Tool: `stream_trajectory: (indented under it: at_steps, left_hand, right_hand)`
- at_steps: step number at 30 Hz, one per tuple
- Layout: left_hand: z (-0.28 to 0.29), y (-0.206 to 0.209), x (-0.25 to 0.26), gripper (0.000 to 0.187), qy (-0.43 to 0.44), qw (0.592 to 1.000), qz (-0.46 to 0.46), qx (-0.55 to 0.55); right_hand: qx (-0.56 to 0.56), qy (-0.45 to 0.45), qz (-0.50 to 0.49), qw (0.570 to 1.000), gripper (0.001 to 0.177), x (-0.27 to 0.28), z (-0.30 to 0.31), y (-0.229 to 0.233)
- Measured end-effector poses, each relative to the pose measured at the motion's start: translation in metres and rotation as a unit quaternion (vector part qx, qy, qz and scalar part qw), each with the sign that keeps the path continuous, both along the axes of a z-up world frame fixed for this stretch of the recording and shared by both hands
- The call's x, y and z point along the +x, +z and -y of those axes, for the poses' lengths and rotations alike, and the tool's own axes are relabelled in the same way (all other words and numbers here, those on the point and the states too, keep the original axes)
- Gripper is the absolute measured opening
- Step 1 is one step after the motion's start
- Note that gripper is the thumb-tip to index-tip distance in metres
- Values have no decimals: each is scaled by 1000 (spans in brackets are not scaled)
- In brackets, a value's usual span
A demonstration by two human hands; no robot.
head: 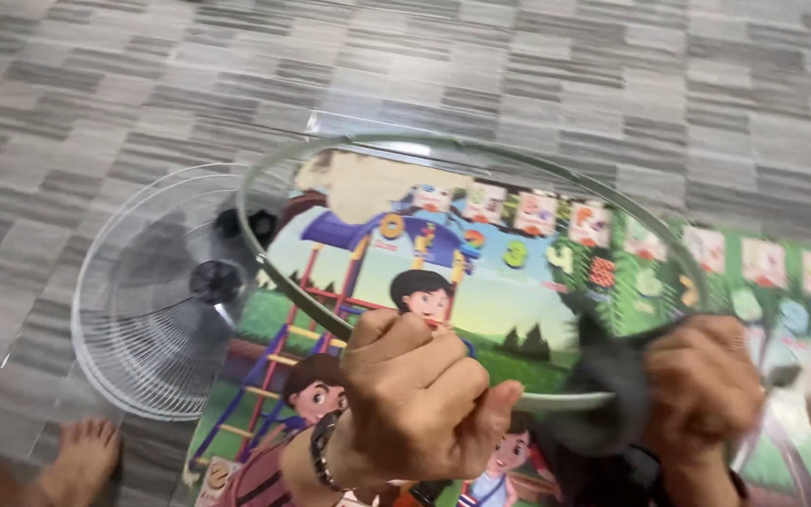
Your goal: Cleaning fan components including the guard and motor housing using a cloth
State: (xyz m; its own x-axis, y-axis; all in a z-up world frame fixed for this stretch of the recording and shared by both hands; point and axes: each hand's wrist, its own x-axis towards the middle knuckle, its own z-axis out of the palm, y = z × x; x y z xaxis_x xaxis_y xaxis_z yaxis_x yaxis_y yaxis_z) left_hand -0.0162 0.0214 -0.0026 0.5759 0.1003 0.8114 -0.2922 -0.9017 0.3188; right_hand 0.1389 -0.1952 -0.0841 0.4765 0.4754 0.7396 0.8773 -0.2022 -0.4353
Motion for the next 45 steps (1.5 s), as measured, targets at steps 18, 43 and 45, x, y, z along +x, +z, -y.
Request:
stream_trajectory:
  at_steps: [18,43,45]
  left_hand:
    - [25,-59,22,47,-17,999,47,0]
    - [17,-34,19,42,-7,999,25,45]
    - [20,-36,19,36,-4,997,25,76]
  right_hand:
    - [-71,-9,-38,997,38,10,8,-54]
    - [62,-63,-152,984,38,-17,-16,-10]
    - [132,-127,-308,934,36,-10,4,-31]
